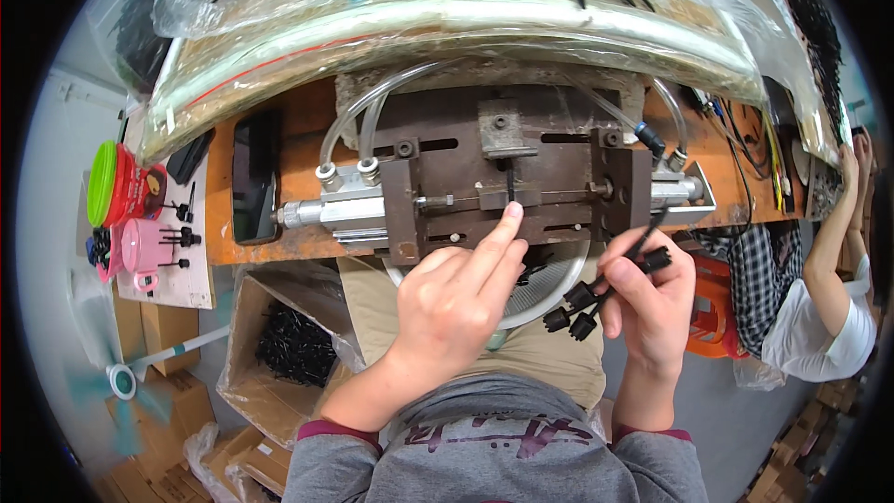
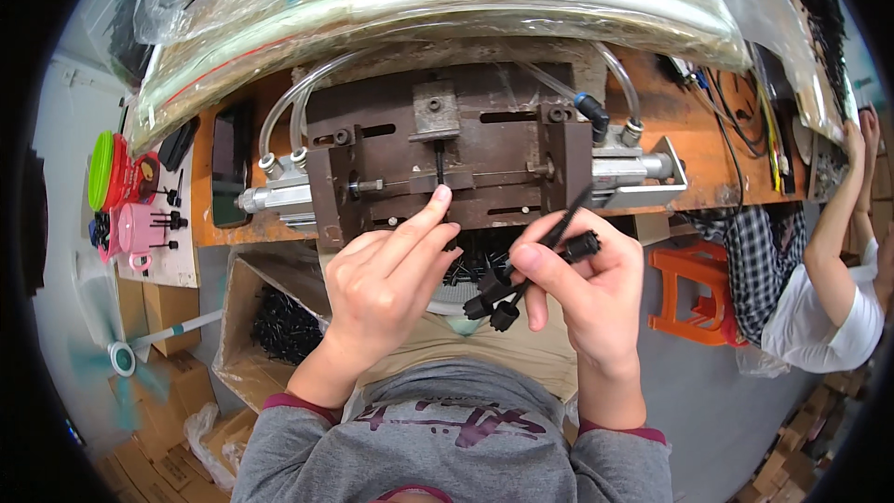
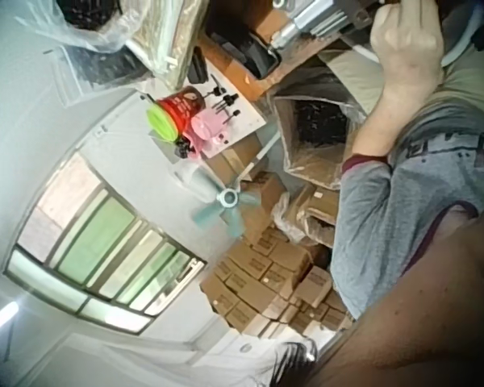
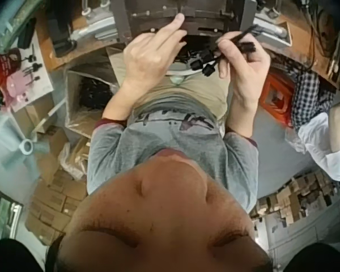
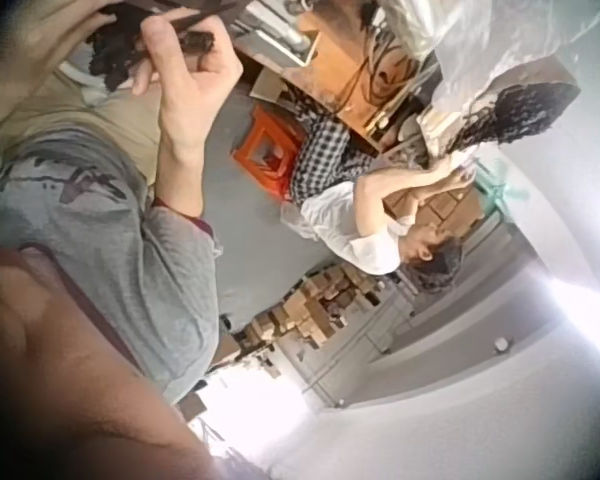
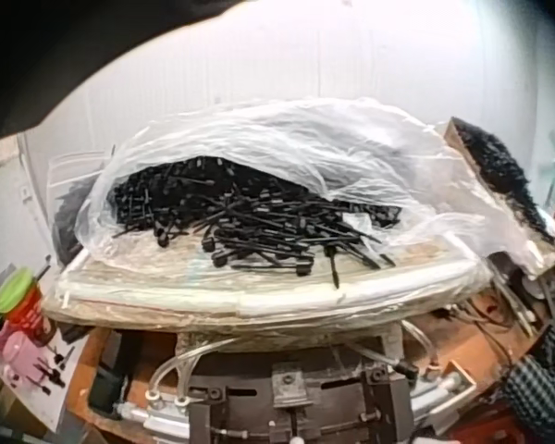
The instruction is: Using a pneumatic machine to assemble small black components.
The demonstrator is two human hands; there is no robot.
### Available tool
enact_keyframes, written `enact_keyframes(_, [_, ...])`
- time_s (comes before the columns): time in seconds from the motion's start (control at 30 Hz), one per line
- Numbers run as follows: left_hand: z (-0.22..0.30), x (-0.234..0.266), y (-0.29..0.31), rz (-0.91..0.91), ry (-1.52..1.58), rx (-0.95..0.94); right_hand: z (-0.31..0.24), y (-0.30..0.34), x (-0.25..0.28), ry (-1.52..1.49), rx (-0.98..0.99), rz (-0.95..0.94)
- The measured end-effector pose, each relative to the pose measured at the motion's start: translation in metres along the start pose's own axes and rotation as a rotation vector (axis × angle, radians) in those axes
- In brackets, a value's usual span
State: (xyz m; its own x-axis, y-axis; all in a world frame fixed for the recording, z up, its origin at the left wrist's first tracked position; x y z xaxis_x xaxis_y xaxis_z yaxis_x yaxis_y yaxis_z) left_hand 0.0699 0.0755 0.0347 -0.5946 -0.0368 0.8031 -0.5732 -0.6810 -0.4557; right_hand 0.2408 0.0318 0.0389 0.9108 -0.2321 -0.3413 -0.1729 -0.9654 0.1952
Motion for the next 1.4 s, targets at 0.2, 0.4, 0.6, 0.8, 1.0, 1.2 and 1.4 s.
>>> enact_keyframes(0.2, [0.009,0.026,-0.001,0.052,0.496,-0.01,0.006,-0.003,-0.002,-0.032,-0.095,-0.046])
enact_keyframes(0.4, [0.02,0.032,-0.002,-0.019,0.514,-0.115,0.012,-0.003,-0.012,-0.055,-0.186,-0.155])
enact_keyframes(0.6, [0.004,0.019,0.009,0.039,0.356,0.047,0.005,0.0,0.001,-0.082,-0.004,-0.074])
enact_keyframes(0.8, [0.003,0.0,0.009,-0.017,0.027,-0.029,0.001,0.001,-0.001,-0.091,0.014,-0.159])
enact_keyframes(1.0, [0.0,-0.002,0.001,-0.022,0.006,-0.001,-0.005,0.003,-0.006,-0.078,0.063,-0.205])
enact_keyframes(1.2, [-0.001,0.0,0.001,-0.051,0.026,0.028,-0.001,0.003,-0.002,-0.043,0.045,-0.167])
enact_keyframes(1.4, [-0.003,0.002,0.006,0.039,0.588,0.214,-0.001,0.004,0.005,-0.007,0.049,-0.06])
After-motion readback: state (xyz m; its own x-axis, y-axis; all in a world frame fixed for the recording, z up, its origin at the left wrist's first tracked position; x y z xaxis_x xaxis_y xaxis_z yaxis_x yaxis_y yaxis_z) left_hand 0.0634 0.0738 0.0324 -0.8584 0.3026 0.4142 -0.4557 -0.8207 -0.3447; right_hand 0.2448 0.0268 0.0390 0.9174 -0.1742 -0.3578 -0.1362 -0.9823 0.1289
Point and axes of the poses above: each hand's wrist, its own y-axis away from the middle knuckle, its own x-axis out of the back of the hand, z = x × y, the point moved 5 cm from there along -y, towards the middle knuckle, and after that the axes turned 3 degrees about -z, right-handed, at the moved point
